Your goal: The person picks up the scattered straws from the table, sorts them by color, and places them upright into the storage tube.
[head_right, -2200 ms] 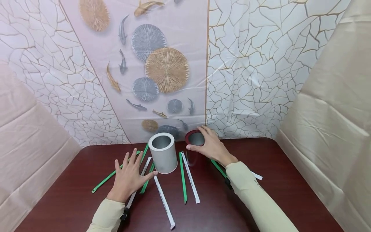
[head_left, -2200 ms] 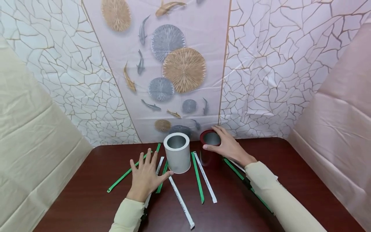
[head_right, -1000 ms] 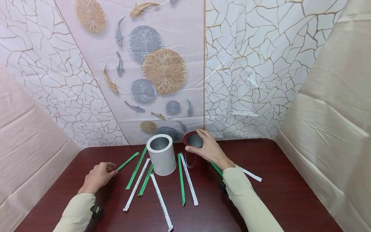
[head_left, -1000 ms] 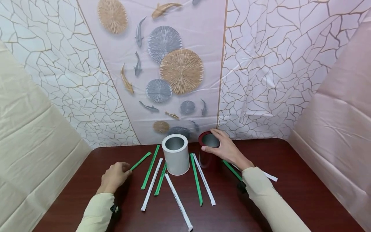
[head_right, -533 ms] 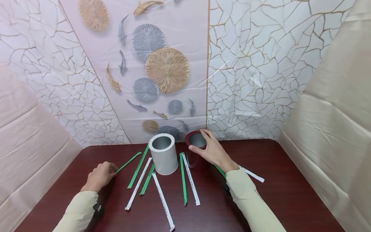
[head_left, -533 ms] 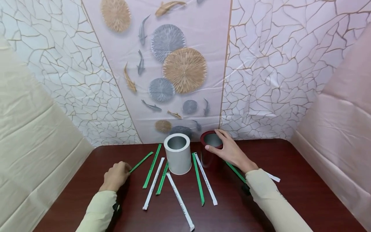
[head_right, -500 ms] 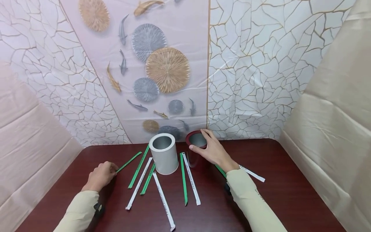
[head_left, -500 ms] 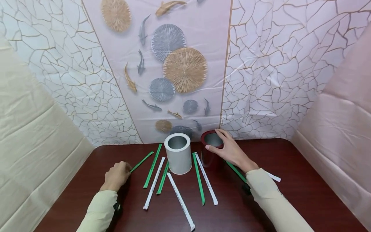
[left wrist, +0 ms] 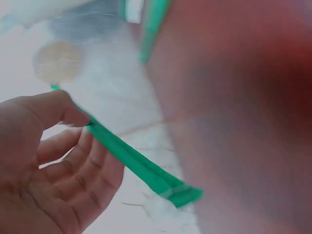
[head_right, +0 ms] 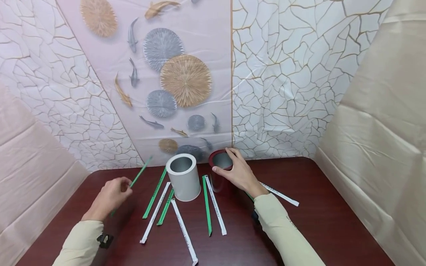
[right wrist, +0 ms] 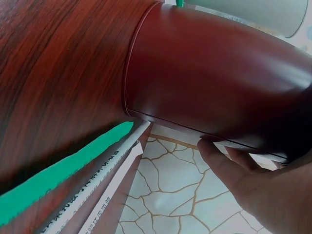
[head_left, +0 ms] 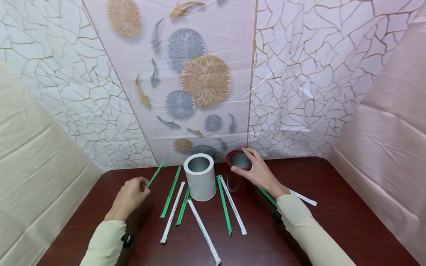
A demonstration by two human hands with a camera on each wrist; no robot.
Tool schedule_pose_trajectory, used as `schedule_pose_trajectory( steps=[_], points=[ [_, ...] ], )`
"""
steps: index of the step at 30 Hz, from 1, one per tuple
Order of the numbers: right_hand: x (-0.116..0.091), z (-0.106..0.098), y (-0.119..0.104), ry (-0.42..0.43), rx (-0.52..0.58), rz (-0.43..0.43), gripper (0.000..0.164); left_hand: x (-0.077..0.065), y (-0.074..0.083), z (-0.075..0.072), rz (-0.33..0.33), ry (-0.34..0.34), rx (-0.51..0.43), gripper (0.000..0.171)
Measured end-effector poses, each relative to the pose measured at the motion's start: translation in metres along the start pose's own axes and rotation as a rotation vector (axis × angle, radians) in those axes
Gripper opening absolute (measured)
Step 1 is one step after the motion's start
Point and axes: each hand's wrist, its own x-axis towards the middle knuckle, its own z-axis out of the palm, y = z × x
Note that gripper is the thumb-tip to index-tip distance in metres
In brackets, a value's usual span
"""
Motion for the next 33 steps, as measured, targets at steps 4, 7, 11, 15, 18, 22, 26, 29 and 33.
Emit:
schedule_pose_trajectory(
  steps=[4,7,11,15,18,22,26,29,33],
  points=[
    [-0.001,0.001,0.000,0.008,0.011,-0.007,0.096,0.003,0.027,-0.015,0.047,0.131,-0.102,0.024],
    [-0.002,0.003,-0.001,0.009,0.021,-0.004,0.096,0.004,0.051,-0.021,0.111,0.217,-0.174,0.023],
    [-0.002,0.003,-0.002,0.004,0.024,0.004,0.098,0.008,0.088,-0.023,0.202,0.292,-0.312,0.028],
    [-0.001,0.003,-0.001,0.008,0.025,0.016,0.098,0.019,0.125,-0.021,0.275,0.287,-0.464,0.040],
    [-0.001,0.003,0.000,0.011,0.025,0.019,0.098,0.028,0.150,-0.016,0.311,0.290,-0.517,0.035],
    [-0.001,0.003,0.000,0.008,0.026,0.012,0.099,0.040,0.181,-0.008,0.339,0.333,-0.577,0.024],
    [-0.001,0.002,0.000,0.012,0.042,0.015,0.099,0.054,0.211,0.000,0.384,0.351,-0.705,0.024],
    [-0.001,0.001,-0.001,0.016,0.046,0.014,0.098,0.064,0.229,0.006,0.413,0.363,-0.789,0.024],
    [-0.001,0.002,-0.001,0.019,0.049,0.014,0.098,0.072,0.245,0.019,0.384,0.356,-0.764,0.025]
  ],
)
